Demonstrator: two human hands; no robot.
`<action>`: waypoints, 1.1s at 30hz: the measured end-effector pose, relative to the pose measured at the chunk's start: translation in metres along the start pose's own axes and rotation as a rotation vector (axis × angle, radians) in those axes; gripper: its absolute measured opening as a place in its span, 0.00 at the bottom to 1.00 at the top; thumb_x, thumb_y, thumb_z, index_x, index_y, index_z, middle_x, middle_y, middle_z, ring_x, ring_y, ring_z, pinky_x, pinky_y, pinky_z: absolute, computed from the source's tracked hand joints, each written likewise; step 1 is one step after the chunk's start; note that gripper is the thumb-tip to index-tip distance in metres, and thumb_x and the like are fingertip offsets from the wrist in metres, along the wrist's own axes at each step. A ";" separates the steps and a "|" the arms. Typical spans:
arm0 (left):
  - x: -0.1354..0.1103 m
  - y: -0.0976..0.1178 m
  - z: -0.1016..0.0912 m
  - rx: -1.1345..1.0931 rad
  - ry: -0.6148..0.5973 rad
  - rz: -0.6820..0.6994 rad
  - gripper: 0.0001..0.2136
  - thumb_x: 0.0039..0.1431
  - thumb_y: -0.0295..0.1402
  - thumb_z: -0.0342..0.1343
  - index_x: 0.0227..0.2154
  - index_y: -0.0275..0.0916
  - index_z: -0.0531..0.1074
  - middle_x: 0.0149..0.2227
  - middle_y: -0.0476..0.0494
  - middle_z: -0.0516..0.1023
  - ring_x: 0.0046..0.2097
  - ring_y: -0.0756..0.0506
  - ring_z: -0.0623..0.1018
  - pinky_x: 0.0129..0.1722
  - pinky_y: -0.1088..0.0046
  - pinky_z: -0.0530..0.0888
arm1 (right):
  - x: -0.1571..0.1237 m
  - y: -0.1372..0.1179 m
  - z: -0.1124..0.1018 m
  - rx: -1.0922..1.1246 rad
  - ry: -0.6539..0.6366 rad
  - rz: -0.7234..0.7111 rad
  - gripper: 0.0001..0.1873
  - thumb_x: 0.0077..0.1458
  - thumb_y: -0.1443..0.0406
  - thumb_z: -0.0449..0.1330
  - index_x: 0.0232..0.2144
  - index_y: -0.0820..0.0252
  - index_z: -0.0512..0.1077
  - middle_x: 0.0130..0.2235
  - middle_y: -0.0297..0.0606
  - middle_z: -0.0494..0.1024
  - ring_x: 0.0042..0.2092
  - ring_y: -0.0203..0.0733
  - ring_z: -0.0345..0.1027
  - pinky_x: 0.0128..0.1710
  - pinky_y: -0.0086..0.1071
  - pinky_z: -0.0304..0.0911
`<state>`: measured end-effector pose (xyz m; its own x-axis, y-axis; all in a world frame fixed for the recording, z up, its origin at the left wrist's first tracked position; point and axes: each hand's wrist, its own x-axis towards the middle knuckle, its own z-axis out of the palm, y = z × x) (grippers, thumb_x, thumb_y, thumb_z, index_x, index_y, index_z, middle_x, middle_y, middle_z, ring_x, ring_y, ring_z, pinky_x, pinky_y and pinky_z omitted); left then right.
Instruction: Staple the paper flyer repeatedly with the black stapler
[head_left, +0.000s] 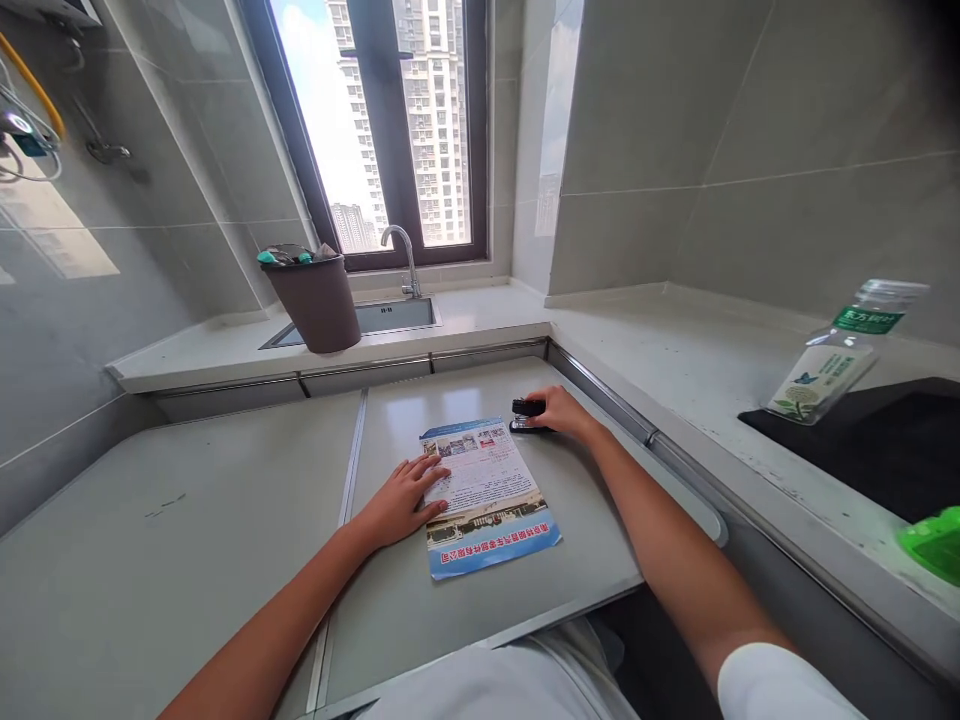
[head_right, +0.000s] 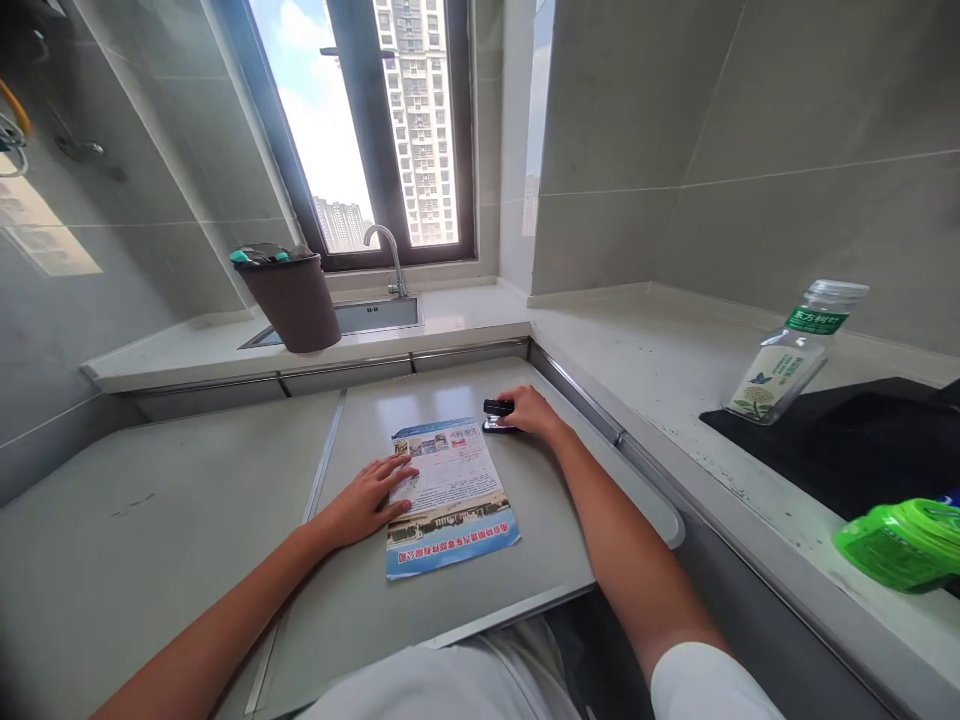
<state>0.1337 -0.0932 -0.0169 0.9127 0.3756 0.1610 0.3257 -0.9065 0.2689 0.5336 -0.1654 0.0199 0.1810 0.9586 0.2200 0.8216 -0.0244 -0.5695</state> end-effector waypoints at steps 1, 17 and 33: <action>0.000 -0.001 0.001 0.002 0.004 -0.007 0.25 0.70 0.49 0.52 0.67 0.51 0.64 0.72 0.40 0.61 0.71 0.34 0.61 0.71 0.44 0.57 | -0.001 0.001 -0.001 0.016 -0.060 0.007 0.19 0.43 0.59 0.72 0.39 0.61 0.83 0.34 0.36 0.82 0.36 0.44 0.73 0.34 0.30 0.61; 0.001 -0.008 0.002 0.044 0.116 -0.112 0.24 0.67 0.50 0.55 0.62 0.50 0.70 0.66 0.40 0.69 0.65 0.32 0.68 0.63 0.46 0.68 | -0.012 -0.010 -0.015 -0.039 -0.367 0.007 0.18 0.40 0.57 0.73 0.34 0.59 0.81 0.28 0.33 0.77 0.29 0.39 0.67 0.26 0.30 0.54; 0.002 -0.006 0.001 0.038 0.108 -0.112 0.24 0.64 0.54 0.56 0.59 0.50 0.72 0.64 0.39 0.70 0.64 0.31 0.68 0.62 0.45 0.67 | -0.013 -0.036 0.010 -0.013 -0.285 -0.258 0.21 0.53 0.57 0.70 0.50 0.53 0.80 0.43 0.38 0.84 0.42 0.46 0.75 0.41 0.32 0.65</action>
<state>0.1334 -0.0874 -0.0189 0.8389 0.4917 0.2336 0.4352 -0.8635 0.2548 0.4958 -0.1739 0.0298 -0.1885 0.9741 0.1247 0.8278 0.2260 -0.5134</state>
